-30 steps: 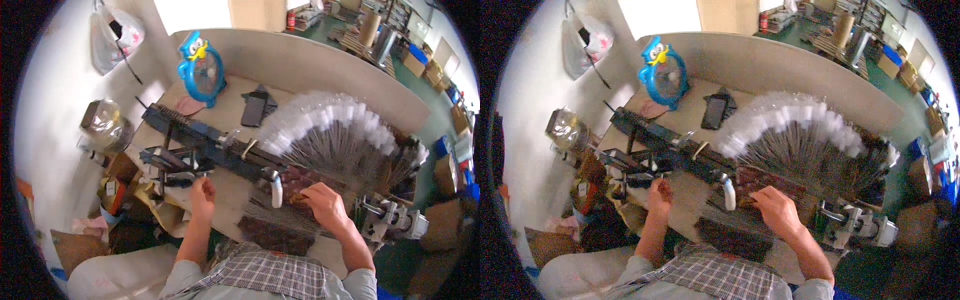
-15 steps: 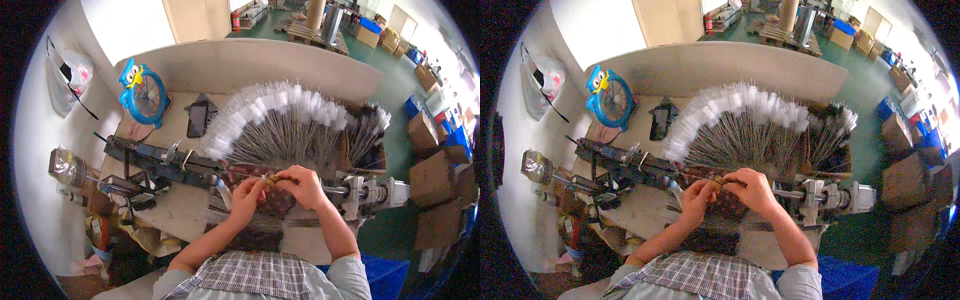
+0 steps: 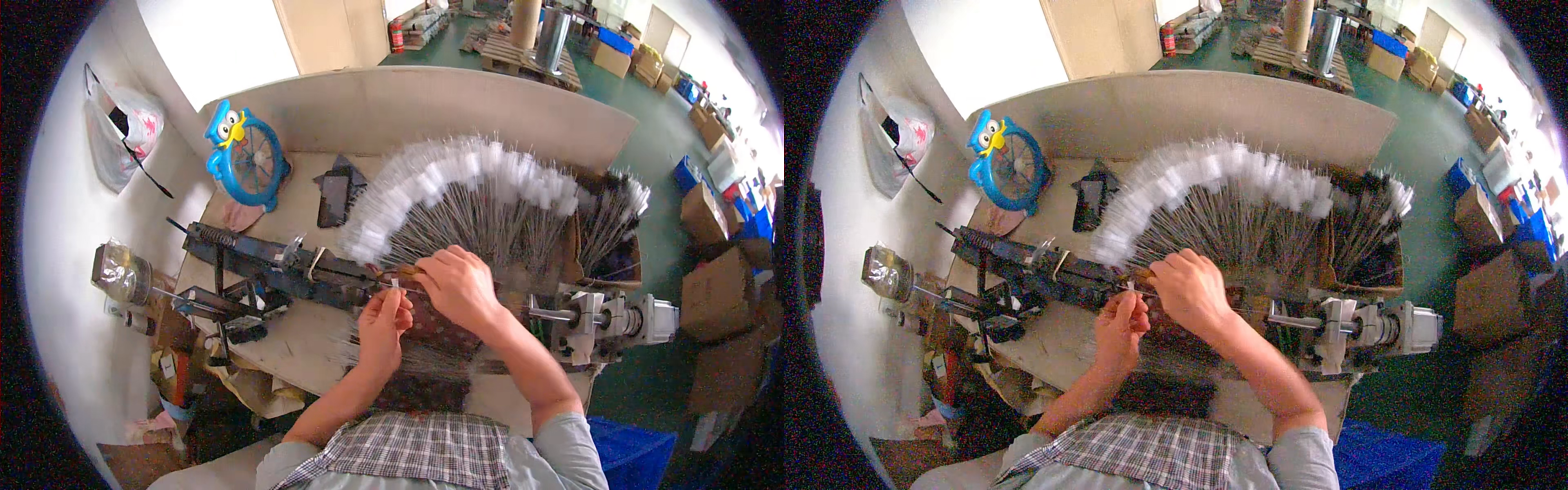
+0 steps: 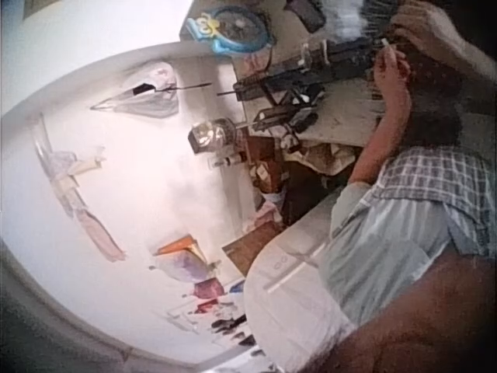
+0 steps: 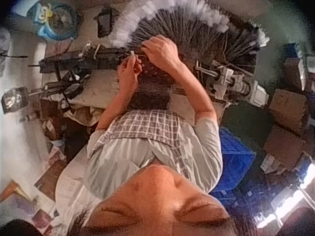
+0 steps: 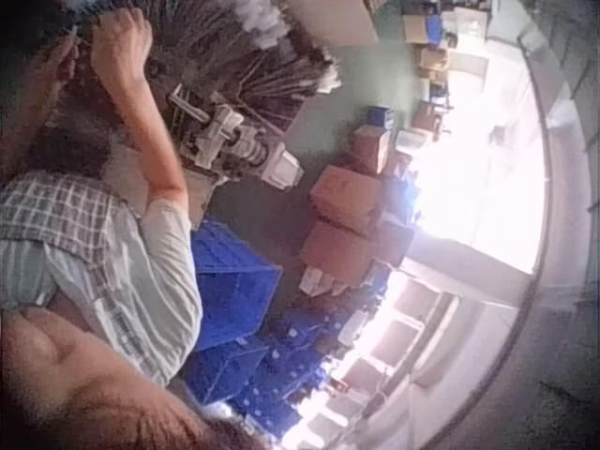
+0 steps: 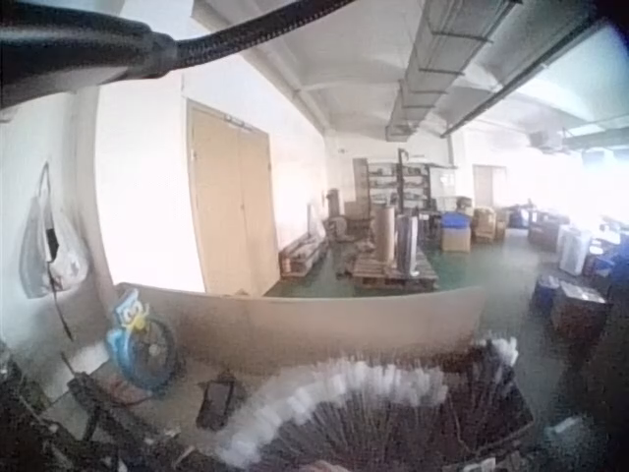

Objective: Assembling industrial brushes onto metal rods using a manual machine.

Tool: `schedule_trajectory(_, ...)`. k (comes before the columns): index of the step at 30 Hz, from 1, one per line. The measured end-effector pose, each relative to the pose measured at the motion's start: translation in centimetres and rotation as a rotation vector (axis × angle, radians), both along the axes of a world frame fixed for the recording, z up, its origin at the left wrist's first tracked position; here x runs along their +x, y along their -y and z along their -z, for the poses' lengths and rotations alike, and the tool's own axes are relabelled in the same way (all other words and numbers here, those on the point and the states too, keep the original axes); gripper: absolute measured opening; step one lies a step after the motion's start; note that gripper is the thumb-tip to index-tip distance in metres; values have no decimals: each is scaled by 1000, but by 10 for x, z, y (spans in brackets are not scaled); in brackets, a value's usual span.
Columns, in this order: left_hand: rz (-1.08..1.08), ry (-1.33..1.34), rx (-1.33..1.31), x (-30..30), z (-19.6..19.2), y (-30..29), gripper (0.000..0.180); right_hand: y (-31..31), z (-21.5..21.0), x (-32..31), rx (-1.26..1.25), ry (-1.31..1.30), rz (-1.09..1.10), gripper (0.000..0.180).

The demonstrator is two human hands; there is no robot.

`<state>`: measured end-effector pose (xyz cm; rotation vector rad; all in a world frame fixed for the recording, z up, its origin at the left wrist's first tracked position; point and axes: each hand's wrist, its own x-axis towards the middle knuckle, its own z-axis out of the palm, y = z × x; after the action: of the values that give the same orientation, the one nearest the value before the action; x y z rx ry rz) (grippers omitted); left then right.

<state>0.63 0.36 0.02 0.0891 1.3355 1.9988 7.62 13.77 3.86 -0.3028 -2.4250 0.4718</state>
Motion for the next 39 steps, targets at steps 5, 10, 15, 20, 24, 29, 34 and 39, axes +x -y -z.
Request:
schedule_trajectory(5, 48, 71, 21, -9, 10, 5, 20, 10, 5, -15, -155, 120, -91, 14)
schedule_trajectory(10, 125, -62, -80, -7, 8, 6, 32, 9, 3, -12, -403, 211, -88, 23)
schedule_trajectory(15, 134, 151, 66, -15, 0, 8, 41, 20, 3, -12, -374, 186, -20, 24)
schedule_trajectory(20, 69, 258, 121, -12, 16, 9, 42, 45, -4, -17, -73, 88, 70, 26)
schedule_trajectory(24, 0, 311, 185, -9, 5, 8, 31, 46, 1, -19, -3, 31, 142, 29)
schedule_trajectory(29, -36, 290, 217, -4, 4, -1, 14, 34, 6, -9, 41, -61, 51, 23)
schedule_trajectory(34, -132, 229, 160, -1, -6, -4, 11, 31, 9, -2, 55, -62, 26, 19)
schedule_trajectory(39, -132, 189, 148, 4, -6, -10, 8, 21, 14, 12, -9, -76, 13, 24)
